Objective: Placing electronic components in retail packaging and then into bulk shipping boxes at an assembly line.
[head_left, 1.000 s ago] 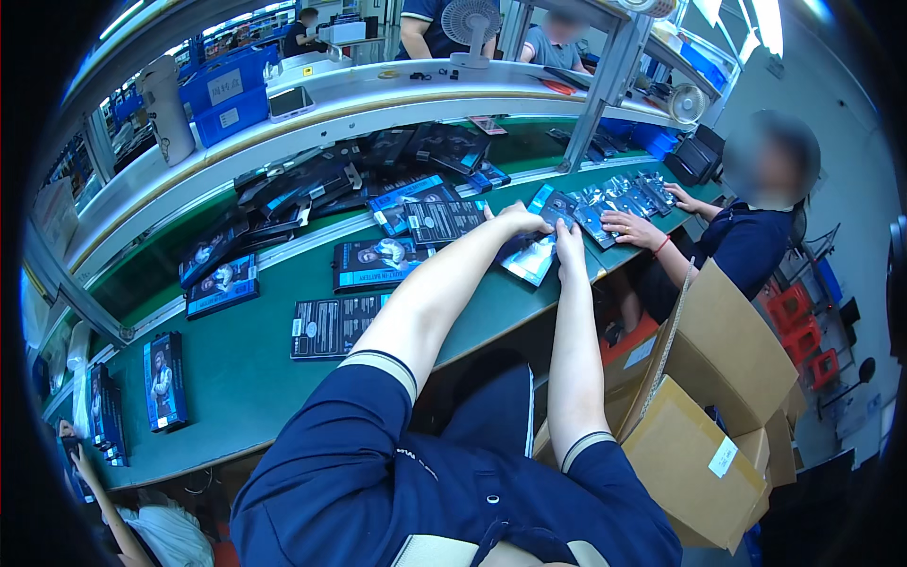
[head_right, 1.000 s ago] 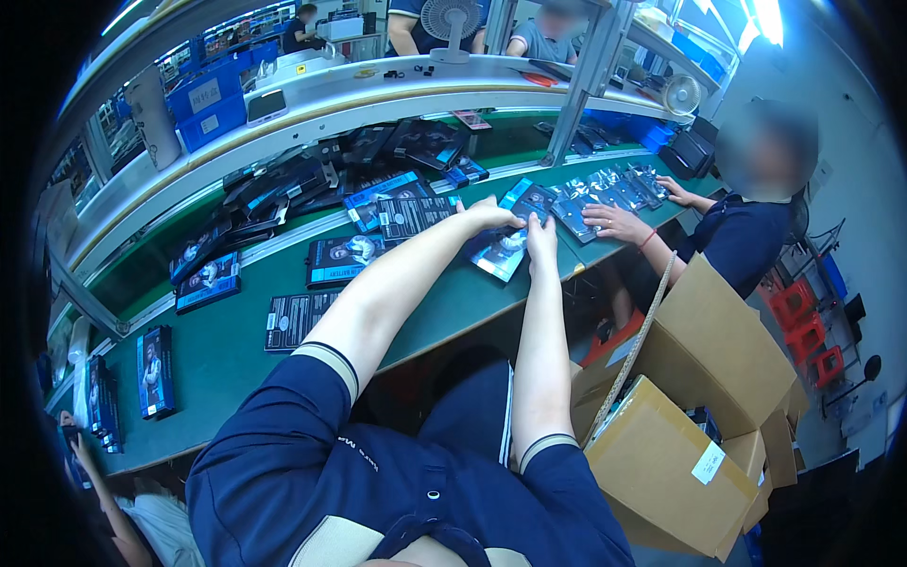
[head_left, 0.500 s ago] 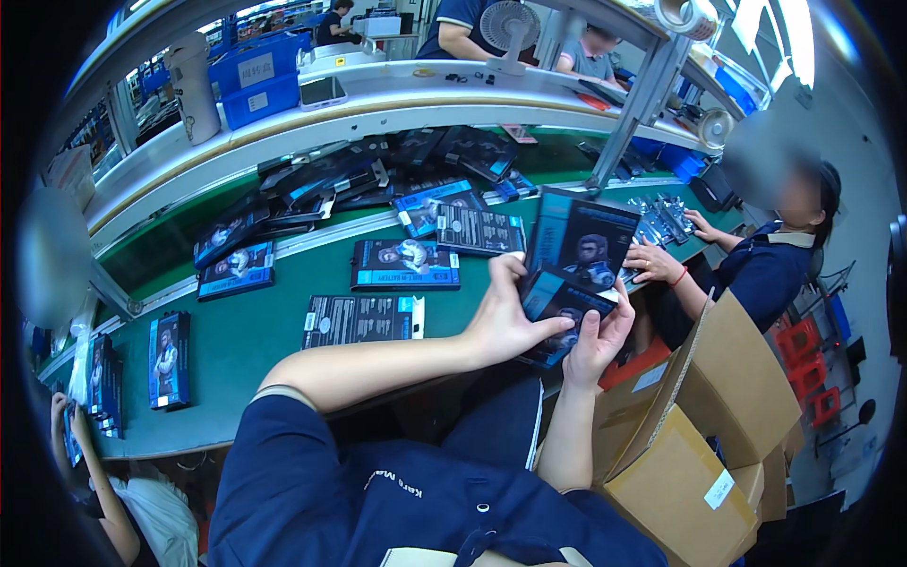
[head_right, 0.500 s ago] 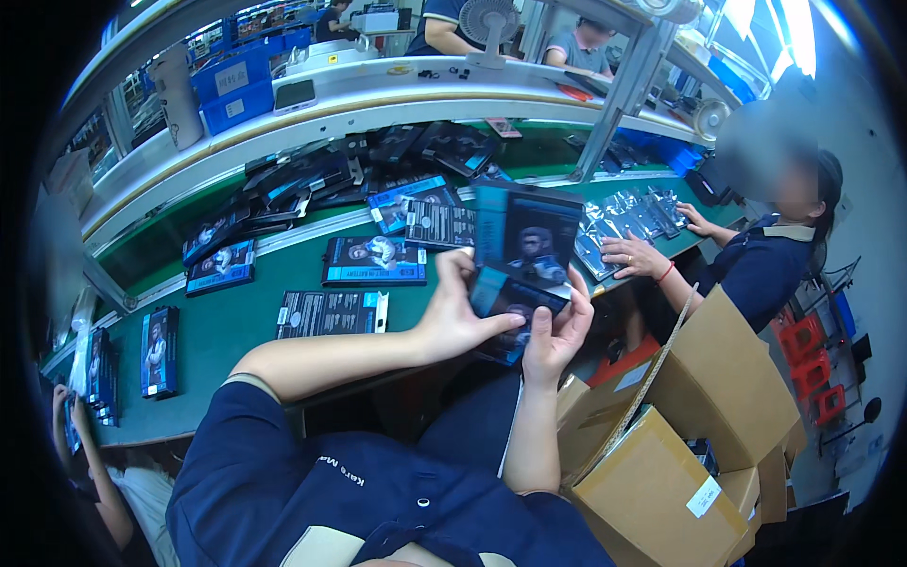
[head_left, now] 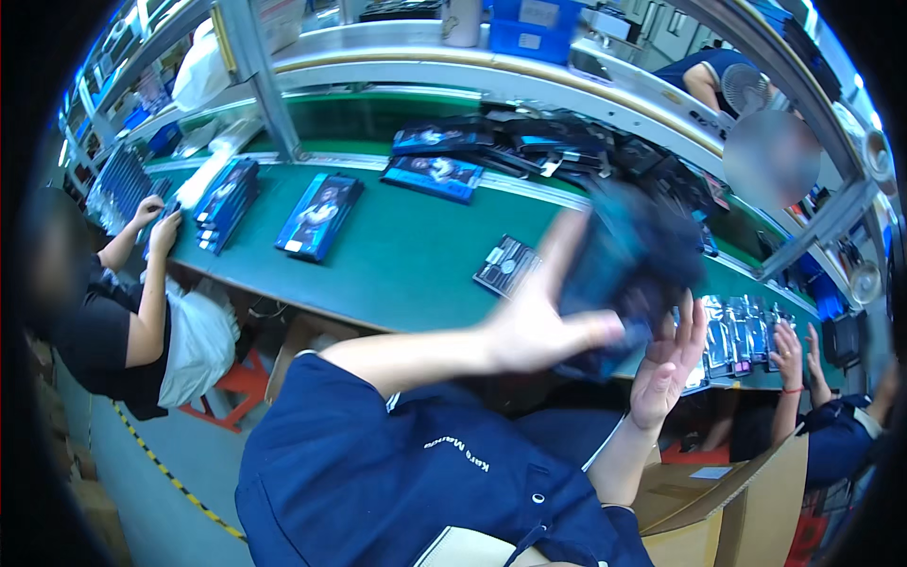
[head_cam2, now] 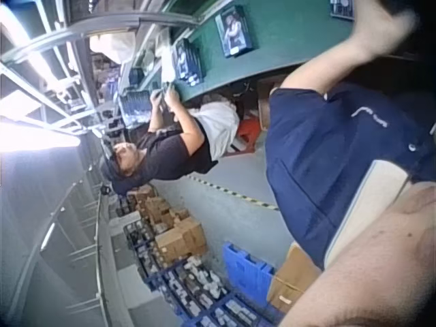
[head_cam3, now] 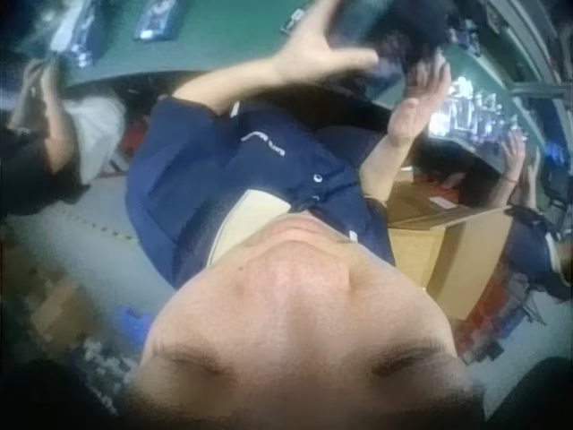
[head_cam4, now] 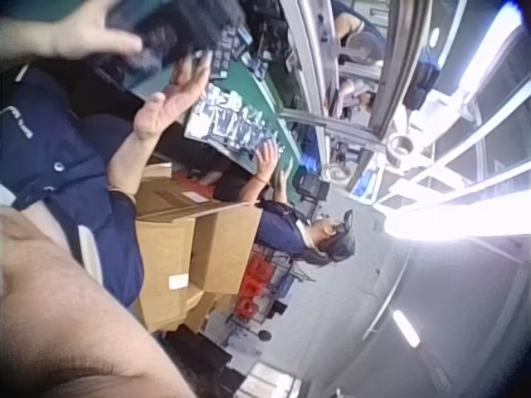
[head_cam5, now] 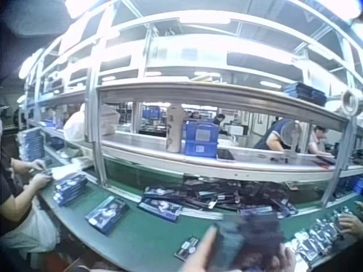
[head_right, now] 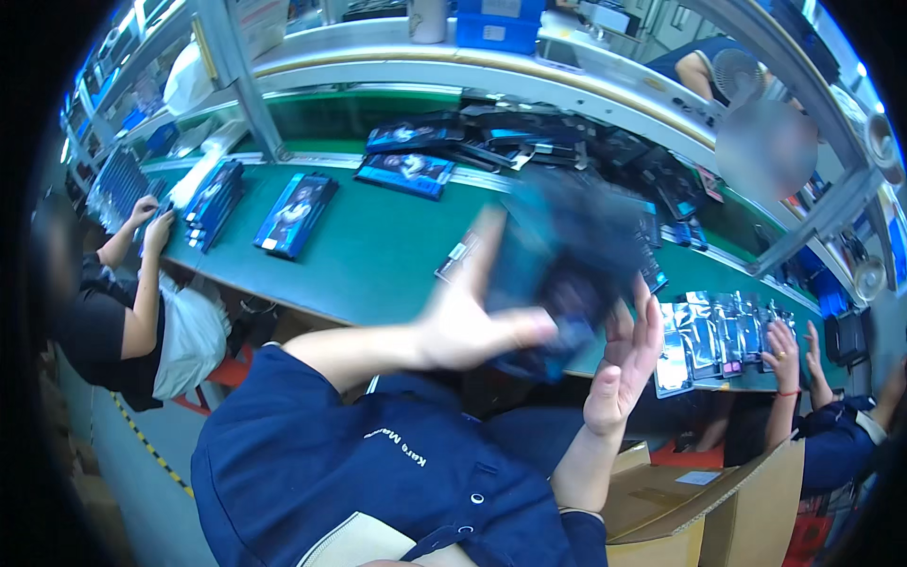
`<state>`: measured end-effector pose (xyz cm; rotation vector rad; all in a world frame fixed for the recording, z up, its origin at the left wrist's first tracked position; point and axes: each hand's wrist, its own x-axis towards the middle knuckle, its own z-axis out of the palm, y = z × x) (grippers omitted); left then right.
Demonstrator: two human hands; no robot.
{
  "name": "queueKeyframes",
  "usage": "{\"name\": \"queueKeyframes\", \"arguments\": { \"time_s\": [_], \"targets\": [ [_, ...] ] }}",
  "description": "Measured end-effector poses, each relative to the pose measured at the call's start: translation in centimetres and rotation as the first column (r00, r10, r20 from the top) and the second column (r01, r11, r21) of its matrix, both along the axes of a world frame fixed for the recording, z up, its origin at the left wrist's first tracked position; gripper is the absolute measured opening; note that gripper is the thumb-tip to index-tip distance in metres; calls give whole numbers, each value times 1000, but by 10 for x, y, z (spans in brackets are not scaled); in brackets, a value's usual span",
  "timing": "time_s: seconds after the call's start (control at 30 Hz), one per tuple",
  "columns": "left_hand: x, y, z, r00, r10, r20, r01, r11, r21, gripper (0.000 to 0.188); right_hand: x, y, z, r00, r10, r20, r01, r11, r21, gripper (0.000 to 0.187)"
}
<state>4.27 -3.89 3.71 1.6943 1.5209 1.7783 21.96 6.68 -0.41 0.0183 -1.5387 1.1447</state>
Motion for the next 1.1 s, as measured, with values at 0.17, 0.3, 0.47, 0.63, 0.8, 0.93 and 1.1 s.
{"name": "queueKeyframes", "arguments": {
  "time_s": [0.17, 0.3, 0.47, 0.63, 0.8, 0.93, 1.1],
  "targets": [
    [-173, -96, 34, 837, 392, 382, -396, 915, -72, 62, 5, 17, -34, 734, -284, 617, 142, 952, 269, 76],
    [-316, -176, -4, 752, 578, 317, -311, 735, -603, 65, -20, -3, -57, 579, -423, 697, 126, 891, 435, 79],
    [-311, -132, -29, 249, 511, -822, -929, -112, -352, 91, -32, -2, -65, 407, -595, 693, 107, 785, 611, 45],
    [-109, -39, -25, 714, -36, -699, -287, 896, -339, 80, -25, 8, -62, 619, -345, 706, 34, 909, 415, 28],
    [-45, 14, -76, 505, -276, -818, -179, 893, -412, 82, 39, 45, -71, 33, -887, 460, 785, 308, 538, 33],
    [-44, 45, -65, 578, -271, -770, -124, 903, -412, 71, 93, 44, -104, -123, -866, 484, 773, 222, 594, 34],
    [-41, 50, -56, 601, -385, -701, 31, 887, -461, 78, 121, 69, -116, -272, -815, 512, 957, -172, 234, 62]
  ]
}}
